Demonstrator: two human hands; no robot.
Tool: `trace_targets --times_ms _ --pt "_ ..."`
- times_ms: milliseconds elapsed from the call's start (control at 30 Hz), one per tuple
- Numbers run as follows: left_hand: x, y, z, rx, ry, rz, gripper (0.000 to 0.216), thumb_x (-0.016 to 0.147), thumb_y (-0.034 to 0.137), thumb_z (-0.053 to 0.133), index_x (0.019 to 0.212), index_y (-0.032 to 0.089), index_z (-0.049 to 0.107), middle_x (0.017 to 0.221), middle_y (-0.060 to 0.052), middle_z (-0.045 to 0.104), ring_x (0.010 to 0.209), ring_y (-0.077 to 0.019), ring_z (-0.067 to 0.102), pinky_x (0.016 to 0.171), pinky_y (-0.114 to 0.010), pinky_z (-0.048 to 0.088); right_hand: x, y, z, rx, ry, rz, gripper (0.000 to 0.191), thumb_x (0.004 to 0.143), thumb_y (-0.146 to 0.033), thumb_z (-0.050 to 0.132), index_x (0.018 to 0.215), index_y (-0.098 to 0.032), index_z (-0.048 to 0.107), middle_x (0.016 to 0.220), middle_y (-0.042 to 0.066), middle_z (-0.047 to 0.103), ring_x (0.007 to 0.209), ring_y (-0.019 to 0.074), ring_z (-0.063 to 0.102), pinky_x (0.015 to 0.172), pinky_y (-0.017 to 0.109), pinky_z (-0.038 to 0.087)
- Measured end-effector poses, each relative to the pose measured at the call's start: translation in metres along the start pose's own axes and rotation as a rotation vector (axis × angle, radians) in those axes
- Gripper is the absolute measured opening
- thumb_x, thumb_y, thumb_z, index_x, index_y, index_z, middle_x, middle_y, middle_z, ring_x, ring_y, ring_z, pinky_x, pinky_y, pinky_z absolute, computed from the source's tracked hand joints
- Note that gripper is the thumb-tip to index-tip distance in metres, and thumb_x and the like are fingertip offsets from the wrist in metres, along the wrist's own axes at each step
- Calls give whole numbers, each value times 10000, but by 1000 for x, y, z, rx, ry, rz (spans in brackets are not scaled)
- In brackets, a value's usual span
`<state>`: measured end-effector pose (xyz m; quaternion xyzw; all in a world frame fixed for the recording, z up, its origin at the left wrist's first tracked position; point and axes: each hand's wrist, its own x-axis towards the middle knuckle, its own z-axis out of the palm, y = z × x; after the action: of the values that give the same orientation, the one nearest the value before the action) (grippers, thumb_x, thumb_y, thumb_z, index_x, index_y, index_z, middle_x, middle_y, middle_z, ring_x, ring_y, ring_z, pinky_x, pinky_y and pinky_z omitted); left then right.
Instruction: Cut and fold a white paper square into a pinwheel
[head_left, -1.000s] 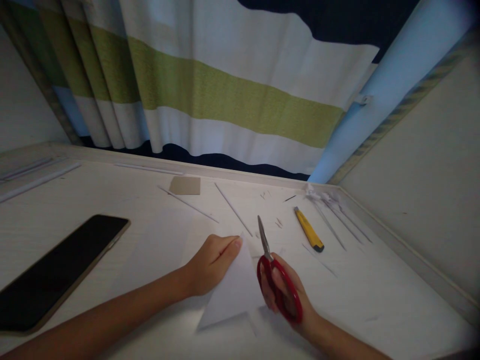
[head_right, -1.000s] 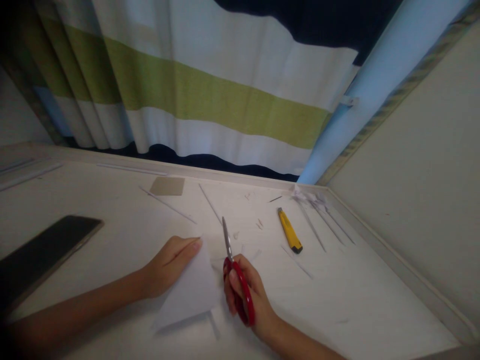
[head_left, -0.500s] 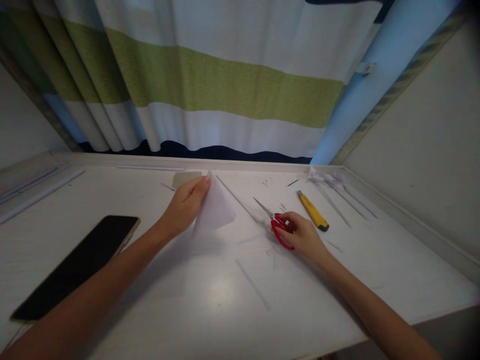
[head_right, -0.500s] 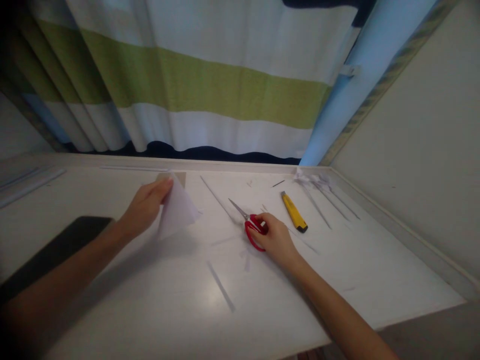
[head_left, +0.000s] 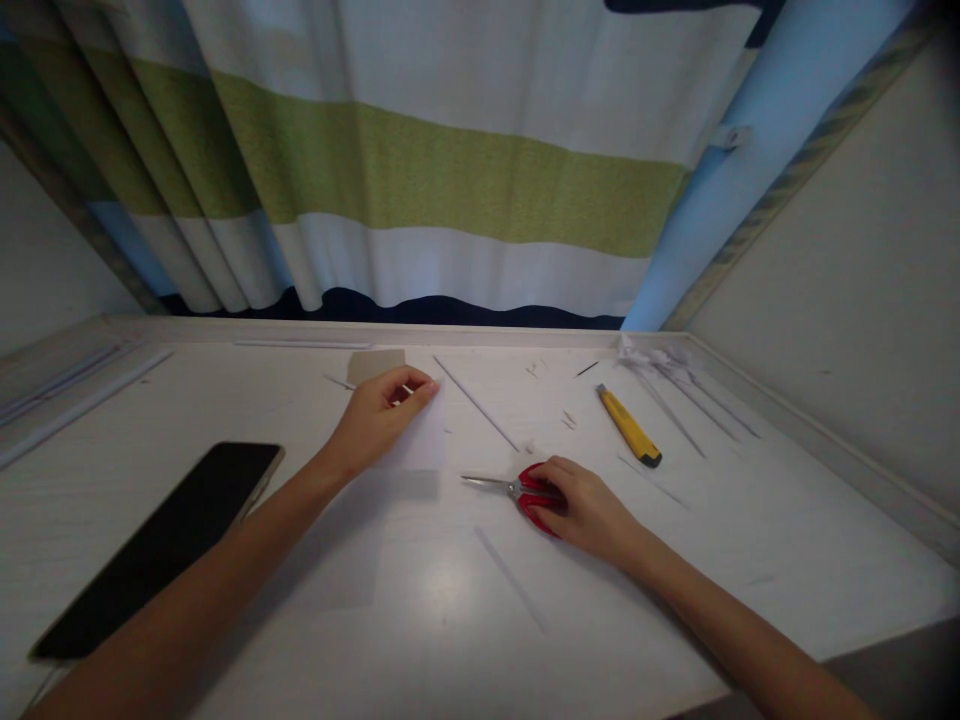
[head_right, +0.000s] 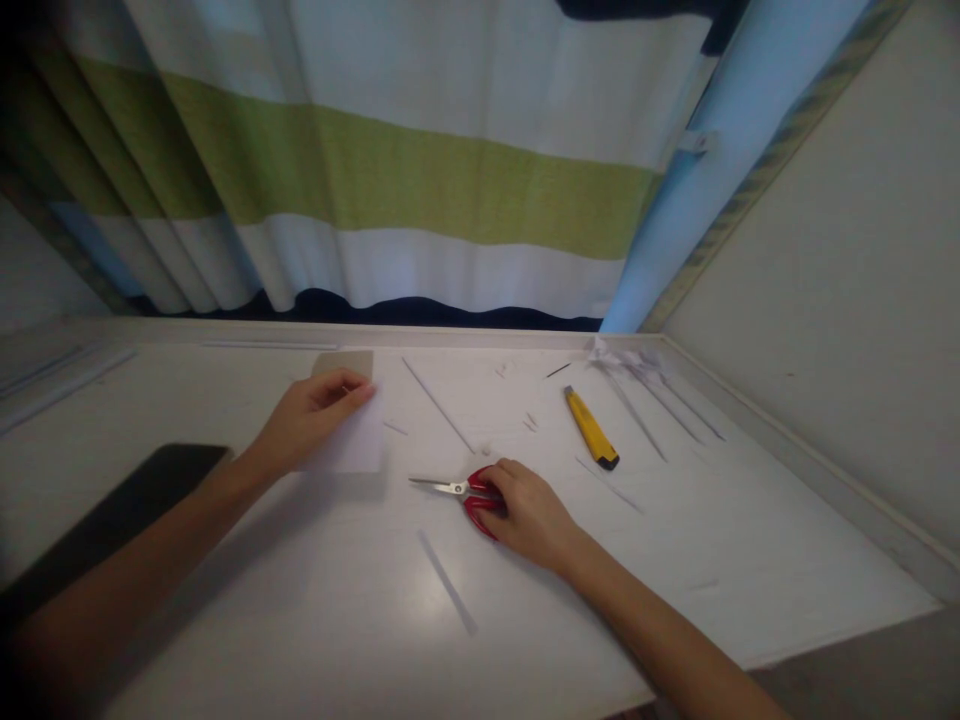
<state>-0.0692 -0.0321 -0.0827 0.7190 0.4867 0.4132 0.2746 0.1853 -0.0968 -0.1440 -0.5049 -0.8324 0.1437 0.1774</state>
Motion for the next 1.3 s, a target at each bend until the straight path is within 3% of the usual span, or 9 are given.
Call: trace_targets --times_ms 167,733,933,1100,1300 --pt "0 -5 6 -23 -43 -23 246 750 389 506 778 162 597 735 -8 601 680 -142 539 592 -222 395 -1 -3 -5 14 -55 -18 240 730 -209 549 966 -164 553 893 74 557 819 176 523 736 295 432" --pt "0 4 5 -32 -159 -127 212 757 343 515 736 168 631 754 -21 650 714 -157 581 614 -225 441 15 -20 -19 -38 -224 -42 207 795 -241 486 962 -156 574 899 98 556 815 201 524 726 306 447" --pt "-5 16 4 40 -289 -105 181 776 289 496 729 171 626 732 -15 637 697 -149 567 609 -231 414 50 -31 -48 155 -107 -58 335 783 -329 513 1076 -167 505 913 81 571 840 187 531 750 314 425" --pt "-9 23 6 146 -295 -13 161 785 243 489 710 169 610 704 -16 590 697 -143 535 640 -240 393 82 -50 -48 407 -53 -116 232 778 -355 516 897 -166 578 767 36 602 689 138 551 615 249 438" --pt "-2 28 -2 170 -270 28 159 787 241 488 690 167 591 683 -13 567 678 -137 517 634 -241 387 99 -58 -46 482 -57 -131 157 808 -287 477 811 -172 585 693 10 609 616 111 552 526 204 420"
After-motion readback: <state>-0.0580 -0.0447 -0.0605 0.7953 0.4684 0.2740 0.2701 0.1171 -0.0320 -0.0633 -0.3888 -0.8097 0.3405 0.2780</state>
